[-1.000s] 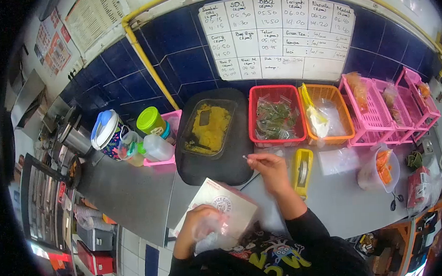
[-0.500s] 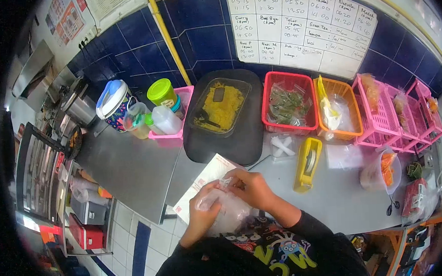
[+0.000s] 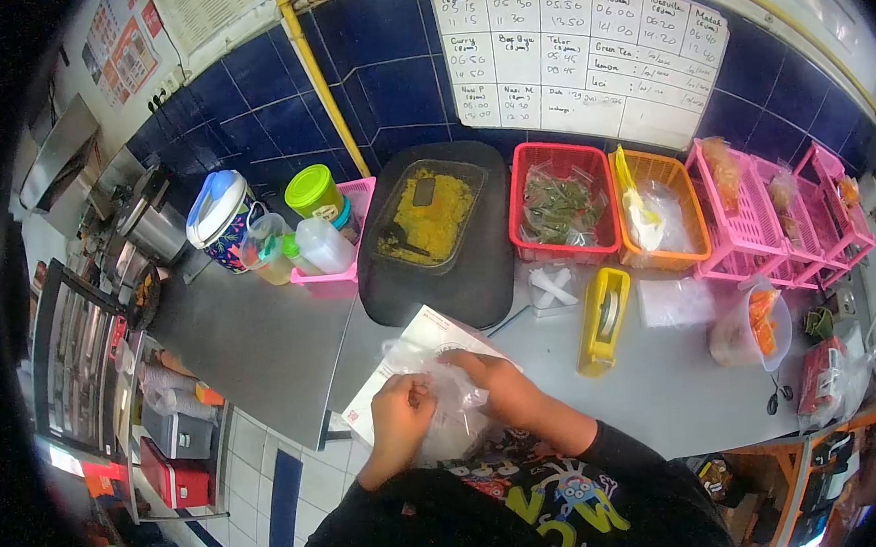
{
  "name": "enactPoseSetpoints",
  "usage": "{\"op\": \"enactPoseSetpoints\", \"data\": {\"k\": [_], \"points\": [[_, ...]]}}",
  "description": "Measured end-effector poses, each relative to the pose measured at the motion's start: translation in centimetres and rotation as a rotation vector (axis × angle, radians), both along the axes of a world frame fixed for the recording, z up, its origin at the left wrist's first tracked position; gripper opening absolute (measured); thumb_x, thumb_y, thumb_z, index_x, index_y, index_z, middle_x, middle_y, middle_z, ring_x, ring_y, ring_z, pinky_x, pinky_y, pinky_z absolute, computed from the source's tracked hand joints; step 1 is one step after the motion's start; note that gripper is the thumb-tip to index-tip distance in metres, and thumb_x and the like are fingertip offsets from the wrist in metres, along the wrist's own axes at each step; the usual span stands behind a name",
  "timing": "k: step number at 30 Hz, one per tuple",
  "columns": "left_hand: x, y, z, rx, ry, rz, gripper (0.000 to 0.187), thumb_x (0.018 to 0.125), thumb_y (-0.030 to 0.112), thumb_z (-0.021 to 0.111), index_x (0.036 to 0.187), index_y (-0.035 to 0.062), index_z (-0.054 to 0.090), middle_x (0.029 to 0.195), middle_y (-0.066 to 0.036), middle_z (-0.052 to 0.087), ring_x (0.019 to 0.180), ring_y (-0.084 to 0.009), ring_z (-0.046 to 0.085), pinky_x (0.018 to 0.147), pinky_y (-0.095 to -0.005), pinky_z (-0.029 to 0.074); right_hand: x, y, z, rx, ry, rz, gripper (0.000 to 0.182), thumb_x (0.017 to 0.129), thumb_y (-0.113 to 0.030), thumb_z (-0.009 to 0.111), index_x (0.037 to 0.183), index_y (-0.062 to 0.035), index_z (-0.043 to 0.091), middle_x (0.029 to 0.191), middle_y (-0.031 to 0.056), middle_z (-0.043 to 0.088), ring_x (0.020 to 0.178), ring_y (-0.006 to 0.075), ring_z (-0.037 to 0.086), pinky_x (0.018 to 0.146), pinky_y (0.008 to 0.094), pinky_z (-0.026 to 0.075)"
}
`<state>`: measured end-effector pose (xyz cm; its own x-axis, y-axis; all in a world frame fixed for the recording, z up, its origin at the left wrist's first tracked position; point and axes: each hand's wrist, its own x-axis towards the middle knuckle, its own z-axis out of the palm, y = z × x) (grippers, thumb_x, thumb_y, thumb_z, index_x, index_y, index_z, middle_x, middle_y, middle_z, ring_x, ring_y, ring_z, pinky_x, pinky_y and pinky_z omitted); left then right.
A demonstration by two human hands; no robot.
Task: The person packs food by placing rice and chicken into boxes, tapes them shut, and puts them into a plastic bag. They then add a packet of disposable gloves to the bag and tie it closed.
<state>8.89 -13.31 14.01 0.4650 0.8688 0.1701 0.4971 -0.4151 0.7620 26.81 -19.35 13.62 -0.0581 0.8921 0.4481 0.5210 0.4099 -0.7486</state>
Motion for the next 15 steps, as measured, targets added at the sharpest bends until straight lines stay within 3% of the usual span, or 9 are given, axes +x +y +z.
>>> {"op": "enactPoseSetpoints", "data": {"k": [3,6,8,12,15], "points": [[0.0,0.1,0.0,0.01,0.027,0.009,0.017,0.073,0.008,0.065,0.088,-0.0011,0.065,0.073,-0.012,0.062,0.065,-0.0258,0.063,0.061,-0.034,0.05,-0.5,-2.1,-1.6,-0.163,0.054,-0.156,0.046,0.069,0.001,0.069,0.112,-0.0043,0.054,0.092,0.0169,0.062,0.079,0.0329,0.063,0.069,0.0377,0.052],[0.1,0.3,-0.4,0.06,0.087,0.006,0.014,0.074,0.008,0.064,0.086,-0.0009,0.065,0.073,-0.013,0.062,0.065,-0.028,0.063,0.061,-0.0358,0.05,-0.2,-2.9,-3.3,-0.031,0.008,-0.223,0.033,0.072,-0.002,0.071,0.101,-0.0024,0.056,0.092,0.018,0.062,0.079,0.0342,0.064,0.067,0.037,0.052],[0.3,0.3,-0.6,0.165,0.22,-0.005,0.013,0.074,0.011,0.069,0.085,0.0033,0.064,0.073,-0.009,0.062,0.066,-0.0251,0.063,0.062,-0.0359,0.05,0.4,-3.1,-3.5,0.2,-0.105,-0.067,0.024,0.075,-0.005,0.072,0.092,-0.0017,0.056,0.088,0.0174,0.063,0.076,0.0339,0.064,0.063,0.0375,0.052],[0.6,0.2,-0.3,0.185,0.185,0.014,0.013,0.073,0.011,0.07,0.083,0.0034,0.064,0.072,-0.009,0.063,0.066,-0.0247,0.064,0.063,-0.0354,0.05,-0.1,-3.3,-3.6,0.092,-0.069,-0.101,0.026,0.074,-0.006,0.074,0.092,-0.0024,0.056,0.085,0.0167,0.063,0.072,0.0335,0.064,0.061,0.0373,0.052],[0.5,0.1,-0.2,0.065,0.103,0.026,0.016,0.071,0.011,0.072,0.083,0.0036,0.065,0.072,-0.008,0.064,0.066,-0.0243,0.064,0.063,-0.0352,0.051,-1.4,-3.5,-5.1,0.133,0.04,-0.299,0.029,0.071,-0.007,0.077,0.092,-0.003,0.056,0.082,0.0162,0.063,0.067,0.0323,0.064,0.057,0.0364,0.051]]}}
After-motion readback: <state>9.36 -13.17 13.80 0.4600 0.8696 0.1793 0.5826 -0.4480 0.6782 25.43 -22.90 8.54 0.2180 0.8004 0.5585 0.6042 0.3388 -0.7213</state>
